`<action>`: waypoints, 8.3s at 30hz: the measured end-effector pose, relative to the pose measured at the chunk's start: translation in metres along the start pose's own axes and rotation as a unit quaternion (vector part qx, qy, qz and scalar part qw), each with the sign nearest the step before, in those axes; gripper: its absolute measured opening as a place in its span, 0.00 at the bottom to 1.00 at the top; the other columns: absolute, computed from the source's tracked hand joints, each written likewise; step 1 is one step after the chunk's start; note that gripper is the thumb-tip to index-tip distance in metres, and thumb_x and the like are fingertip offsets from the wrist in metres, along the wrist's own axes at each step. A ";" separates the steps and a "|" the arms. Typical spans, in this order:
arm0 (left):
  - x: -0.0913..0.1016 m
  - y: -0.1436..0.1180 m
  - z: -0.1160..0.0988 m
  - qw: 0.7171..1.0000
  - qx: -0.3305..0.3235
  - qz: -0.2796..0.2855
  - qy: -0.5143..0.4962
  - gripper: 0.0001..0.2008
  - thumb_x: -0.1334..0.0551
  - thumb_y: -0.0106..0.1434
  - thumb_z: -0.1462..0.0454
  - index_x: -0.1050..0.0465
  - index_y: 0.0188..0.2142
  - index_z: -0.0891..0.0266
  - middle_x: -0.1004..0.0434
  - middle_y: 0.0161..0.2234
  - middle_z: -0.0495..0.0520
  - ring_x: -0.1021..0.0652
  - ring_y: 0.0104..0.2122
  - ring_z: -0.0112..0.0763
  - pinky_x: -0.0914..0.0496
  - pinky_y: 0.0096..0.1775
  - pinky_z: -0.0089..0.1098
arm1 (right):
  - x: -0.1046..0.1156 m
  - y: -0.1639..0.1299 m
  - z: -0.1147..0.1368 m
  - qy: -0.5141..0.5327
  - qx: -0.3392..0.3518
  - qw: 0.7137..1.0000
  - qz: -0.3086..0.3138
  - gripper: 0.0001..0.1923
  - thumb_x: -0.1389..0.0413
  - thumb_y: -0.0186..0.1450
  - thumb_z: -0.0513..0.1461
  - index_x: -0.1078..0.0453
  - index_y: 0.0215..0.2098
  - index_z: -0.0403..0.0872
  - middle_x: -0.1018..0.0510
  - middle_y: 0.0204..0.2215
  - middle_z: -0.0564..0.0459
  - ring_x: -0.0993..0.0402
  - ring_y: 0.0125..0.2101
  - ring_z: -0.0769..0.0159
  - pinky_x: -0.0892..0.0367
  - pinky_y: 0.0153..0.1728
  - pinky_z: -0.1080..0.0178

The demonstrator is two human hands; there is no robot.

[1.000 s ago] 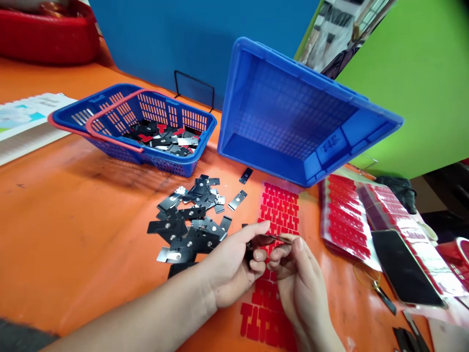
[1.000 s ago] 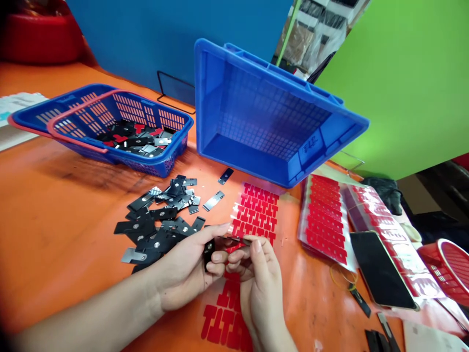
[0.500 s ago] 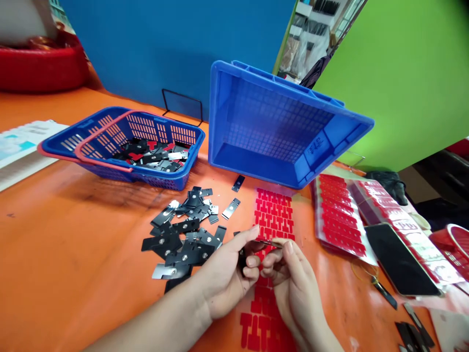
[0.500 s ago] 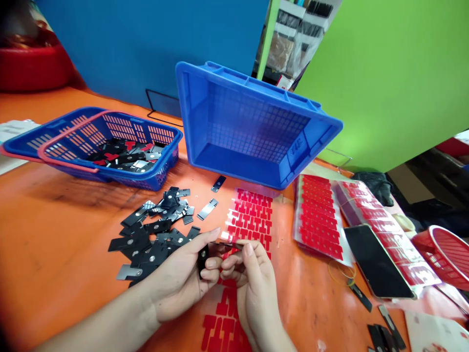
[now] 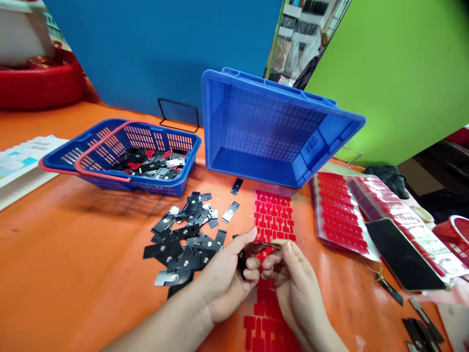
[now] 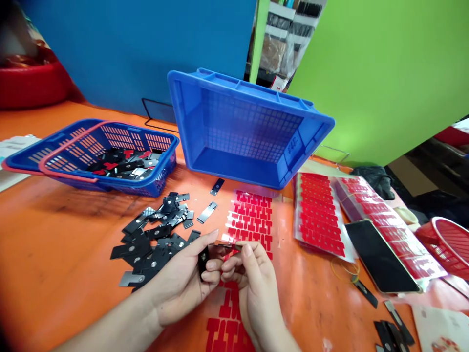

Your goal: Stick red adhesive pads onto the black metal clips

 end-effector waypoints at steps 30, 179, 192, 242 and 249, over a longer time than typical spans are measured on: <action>-0.001 -0.001 0.000 0.999 -0.022 0.039 0.012 0.10 0.41 0.55 0.60 0.33 0.29 0.68 0.40 0.22 0.48 0.41 0.19 0.15 0.45 0.18 0.17 | 0.007 0.002 -0.006 -0.005 -0.013 1.000 0.005 0.09 0.48 0.61 0.43 0.33 0.35 0.45 0.27 0.20 0.55 0.31 0.22 0.71 0.34 0.24 0.70; 0.004 0.007 -0.036 0.856 -0.201 -0.056 0.473 0.12 0.40 0.52 0.58 0.39 0.20 0.64 0.35 0.13 0.45 0.34 0.15 0.21 0.41 0.21 0.23 | 0.011 0.014 0.014 -0.461 0.112 0.880 0.035 0.15 0.54 0.61 0.48 0.41 0.23 0.47 0.35 0.20 0.56 0.39 0.23 0.68 0.42 0.25 0.66; 0.001 -0.014 -0.068 0.748 -0.340 -0.105 0.560 0.12 0.46 0.55 0.59 0.37 0.20 0.62 0.36 0.16 0.46 0.35 0.19 0.24 0.41 0.24 0.26 | 0.015 0.015 0.018 -0.459 0.126 0.879 -0.002 0.13 0.54 0.61 0.47 0.40 0.25 0.47 0.36 0.21 0.56 0.39 0.24 0.68 0.40 0.27 0.66; -0.044 -0.047 -0.049 0.557 -0.496 0.051 0.664 0.05 0.42 0.55 0.69 0.28 0.30 0.61 0.26 0.25 0.49 0.28 0.25 0.22 0.34 0.28 0.23 | 0.003 -0.019 0.052 -0.450 0.482 0.751 0.040 0.12 0.48 0.58 0.30 0.33 0.39 0.48 0.32 0.30 0.51 0.35 0.32 0.64 0.37 0.32 0.59; -0.044 -0.053 -0.048 0.524 -0.546 0.084 0.648 0.08 0.43 0.55 0.72 0.28 0.33 0.62 0.26 0.26 0.51 0.27 0.27 0.24 0.32 0.30 0.25 | 0.004 -0.016 0.049 -0.452 0.469 0.758 0.035 0.11 0.48 0.59 0.31 0.32 0.39 0.49 0.31 0.30 0.51 0.34 0.32 0.64 0.36 0.30 0.59</action>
Point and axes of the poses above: each hand's wrist, its own y-axis towards the middle knuckle, its own x-axis out of the back of the hand, z = x × y, the point moved 6 cm from there along y, towards the middle knuckle
